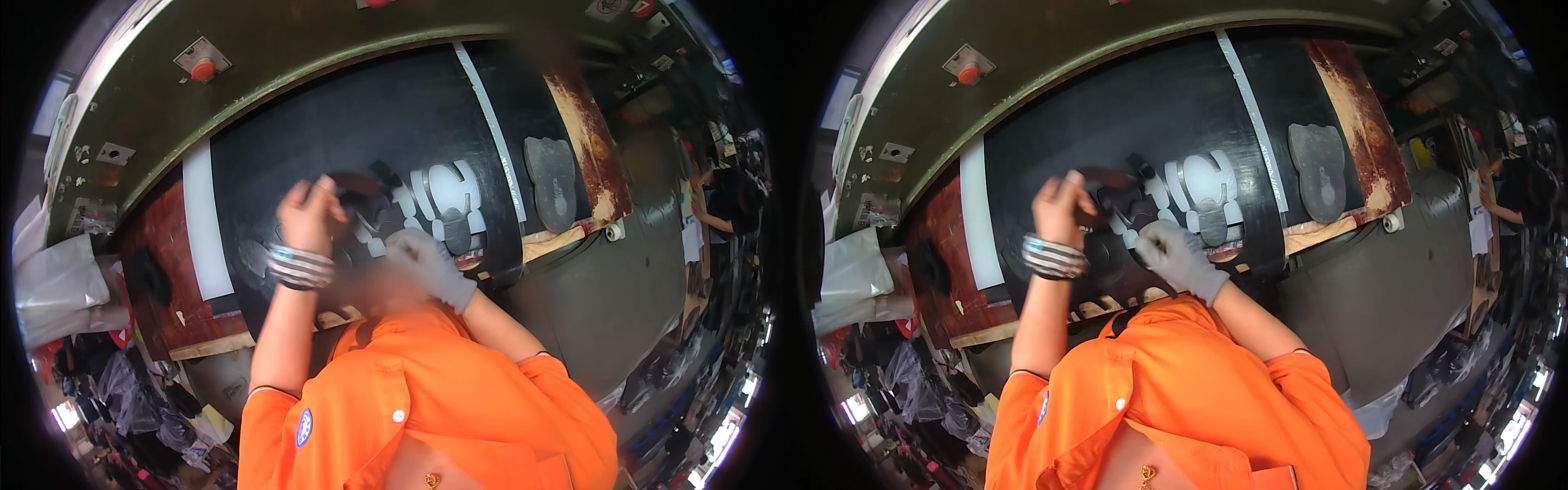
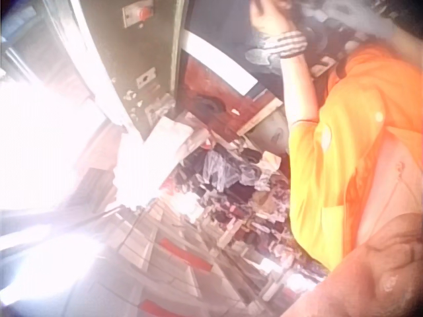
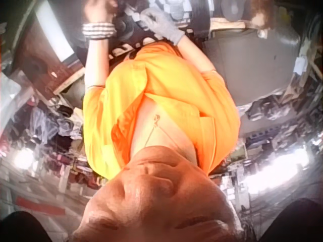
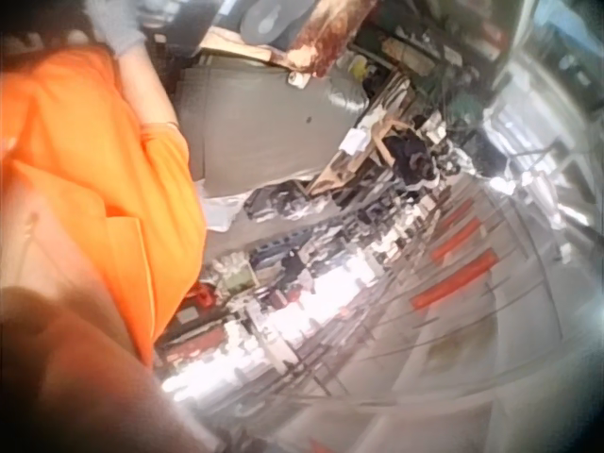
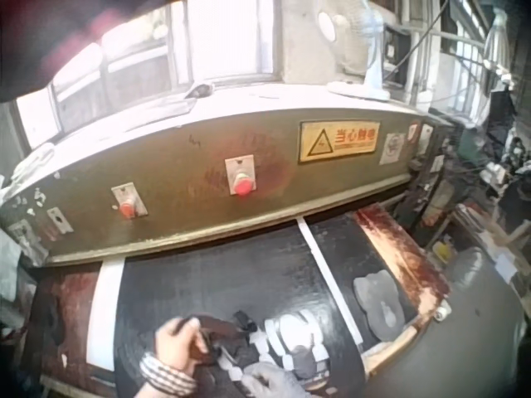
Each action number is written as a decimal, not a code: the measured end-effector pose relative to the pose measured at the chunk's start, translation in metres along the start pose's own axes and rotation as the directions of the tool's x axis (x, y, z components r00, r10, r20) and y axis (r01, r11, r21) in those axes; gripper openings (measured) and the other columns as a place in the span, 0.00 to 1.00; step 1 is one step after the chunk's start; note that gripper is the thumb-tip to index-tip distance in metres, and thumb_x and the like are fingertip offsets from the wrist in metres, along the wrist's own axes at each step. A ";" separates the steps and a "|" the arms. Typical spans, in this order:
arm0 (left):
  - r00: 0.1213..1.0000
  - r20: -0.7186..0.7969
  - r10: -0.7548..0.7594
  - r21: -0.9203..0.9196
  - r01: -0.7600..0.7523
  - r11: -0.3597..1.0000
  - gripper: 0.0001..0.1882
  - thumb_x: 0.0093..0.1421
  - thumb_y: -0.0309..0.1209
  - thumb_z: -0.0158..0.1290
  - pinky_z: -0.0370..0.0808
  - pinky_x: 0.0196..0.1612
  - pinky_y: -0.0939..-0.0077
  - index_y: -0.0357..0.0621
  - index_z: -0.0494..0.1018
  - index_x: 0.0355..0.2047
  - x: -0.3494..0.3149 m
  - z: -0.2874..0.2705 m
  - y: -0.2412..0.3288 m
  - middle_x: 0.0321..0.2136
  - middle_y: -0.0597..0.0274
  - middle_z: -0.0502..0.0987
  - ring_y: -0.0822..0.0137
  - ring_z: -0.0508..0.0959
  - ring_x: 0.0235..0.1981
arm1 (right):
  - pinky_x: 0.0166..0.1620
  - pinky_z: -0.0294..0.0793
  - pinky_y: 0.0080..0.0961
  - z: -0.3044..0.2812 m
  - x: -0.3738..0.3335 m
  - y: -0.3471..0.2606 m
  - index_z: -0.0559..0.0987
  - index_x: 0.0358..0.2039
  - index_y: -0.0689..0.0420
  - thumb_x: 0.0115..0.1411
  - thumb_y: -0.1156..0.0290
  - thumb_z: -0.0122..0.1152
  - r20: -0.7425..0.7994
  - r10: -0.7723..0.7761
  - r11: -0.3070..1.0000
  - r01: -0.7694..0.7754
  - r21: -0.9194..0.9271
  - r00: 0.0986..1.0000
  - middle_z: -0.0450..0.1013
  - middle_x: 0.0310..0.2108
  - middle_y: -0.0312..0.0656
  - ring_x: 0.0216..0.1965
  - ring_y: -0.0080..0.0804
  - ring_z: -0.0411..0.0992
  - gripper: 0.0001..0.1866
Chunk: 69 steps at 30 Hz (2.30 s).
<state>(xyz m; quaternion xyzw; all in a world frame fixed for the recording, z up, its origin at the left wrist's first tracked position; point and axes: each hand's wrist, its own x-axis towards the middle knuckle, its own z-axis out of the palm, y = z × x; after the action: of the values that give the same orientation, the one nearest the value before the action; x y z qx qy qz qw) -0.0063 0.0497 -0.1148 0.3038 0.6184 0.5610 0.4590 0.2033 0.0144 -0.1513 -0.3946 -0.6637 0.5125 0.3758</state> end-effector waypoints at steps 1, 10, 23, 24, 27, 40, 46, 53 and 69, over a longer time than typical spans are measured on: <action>0.994 -0.040 0.099 -0.038 -0.100 0.994 0.14 0.63 0.34 0.61 0.69 0.23 0.78 0.45 0.70 0.24 0.012 -0.010 0.025 0.17 0.64 0.73 0.73 0.71 0.16 | 0.39 0.73 0.30 0.002 0.002 0.007 0.75 0.28 0.62 0.60 0.69 0.65 -0.017 0.137 0.990 -0.137 0.025 0.990 0.73 0.32 0.45 0.33 0.35 0.74 0.11; 0.817 0.059 0.573 0.385 -0.548 0.742 0.08 0.61 0.24 0.60 0.71 0.25 0.83 0.37 0.80 0.41 -0.004 -0.080 0.094 0.28 0.63 0.79 0.79 0.75 0.23 | 0.28 0.70 0.28 -0.003 -0.007 -0.018 0.75 0.27 0.64 0.67 0.51 0.55 0.240 0.260 0.957 -0.216 -0.195 0.935 0.71 0.19 0.40 0.22 0.30 0.69 0.25; 0.970 0.112 0.217 0.361 -0.243 0.900 0.14 0.68 0.28 0.52 0.78 0.40 0.73 0.36 0.71 0.52 -0.065 -0.071 -0.070 0.32 0.53 0.83 0.66 0.83 0.33 | 0.29 0.74 0.24 0.044 0.001 -0.011 0.78 0.29 0.58 0.68 0.53 0.55 0.189 0.167 0.986 -0.161 -0.045 0.968 0.76 0.32 0.39 0.21 0.27 0.72 0.21; 0.987 0.063 0.148 0.177 -0.157 0.972 0.14 0.71 0.32 0.49 0.79 0.37 0.76 0.34 0.69 0.51 -0.054 -0.068 -0.069 0.28 0.56 0.82 0.71 0.82 0.29 | 0.34 0.77 0.35 0.047 -0.003 -0.019 0.77 0.28 0.58 0.59 0.52 0.63 0.014 -0.043 0.937 0.045 -0.346 0.999 0.76 0.42 0.48 0.25 0.41 0.77 0.20; 0.996 0.062 -0.064 0.021 0.063 0.998 0.16 0.69 0.34 0.53 0.77 0.30 0.78 0.31 0.69 0.47 -0.030 -0.073 -0.054 0.24 0.58 0.79 0.71 0.79 0.23 | 0.37 0.78 0.35 0.063 -0.004 -0.033 0.78 0.32 0.58 0.59 0.50 0.62 0.393 -0.052 0.752 0.295 -0.589 0.918 0.71 0.55 0.54 0.30 0.45 0.79 0.21; 0.774 -0.073 0.629 0.369 -0.565 0.738 0.10 0.62 0.26 0.59 0.73 0.29 0.82 0.36 0.79 0.42 -0.007 -0.183 0.112 0.28 0.62 0.80 0.77 0.77 0.24 | 0.41 0.77 0.40 0.088 0.001 -0.022 0.79 0.35 0.61 0.64 0.44 0.54 0.522 0.034 0.796 0.293 -0.529 0.852 0.78 0.39 0.51 0.32 0.48 0.79 0.28; 0.636 0.601 0.485 0.629 -0.750 0.204 0.24 0.53 0.33 0.65 0.75 0.35 0.62 0.37 0.76 0.49 -0.090 -0.159 -0.033 0.28 0.53 0.75 0.53 0.76 0.29 | 0.21 0.74 0.24 0.116 0.028 -0.003 0.74 0.30 0.57 0.66 0.38 0.50 0.724 0.479 0.263 -0.868 0.421 0.496 0.72 0.25 0.37 0.20 0.33 0.76 0.30; 0.778 0.264 0.570 0.659 -0.577 0.483 0.18 0.59 0.27 0.58 0.78 0.38 0.66 0.41 0.74 0.51 -0.091 -0.174 -0.076 0.34 0.52 0.82 0.58 0.83 0.33 | 0.26 0.74 0.26 0.126 0.020 -0.020 0.75 0.28 0.58 0.63 0.45 0.57 0.530 0.412 0.810 -0.564 0.158 0.741 0.74 0.31 0.39 0.23 0.33 0.76 0.25; 0.800 -0.489 0.347 -0.220 -0.498 0.839 0.15 0.70 0.43 0.53 0.64 0.18 0.81 0.43 0.75 0.34 -0.025 -0.321 0.103 0.21 0.64 0.74 0.77 0.66 0.15 | 0.47 0.76 0.47 0.169 0.008 -0.029 0.77 0.47 0.61 0.61 0.46 0.58 0.741 0.149 0.613 0.527 -0.589 0.654 0.57 0.68 0.54 0.38 0.50 0.79 0.29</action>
<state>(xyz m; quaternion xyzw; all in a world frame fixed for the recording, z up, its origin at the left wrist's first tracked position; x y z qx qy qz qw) -0.3028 -0.0866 -0.0254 0.2213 0.5135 0.8001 0.2171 0.0430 -0.0479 -0.1550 -0.1945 -0.9475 0.2442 -0.0693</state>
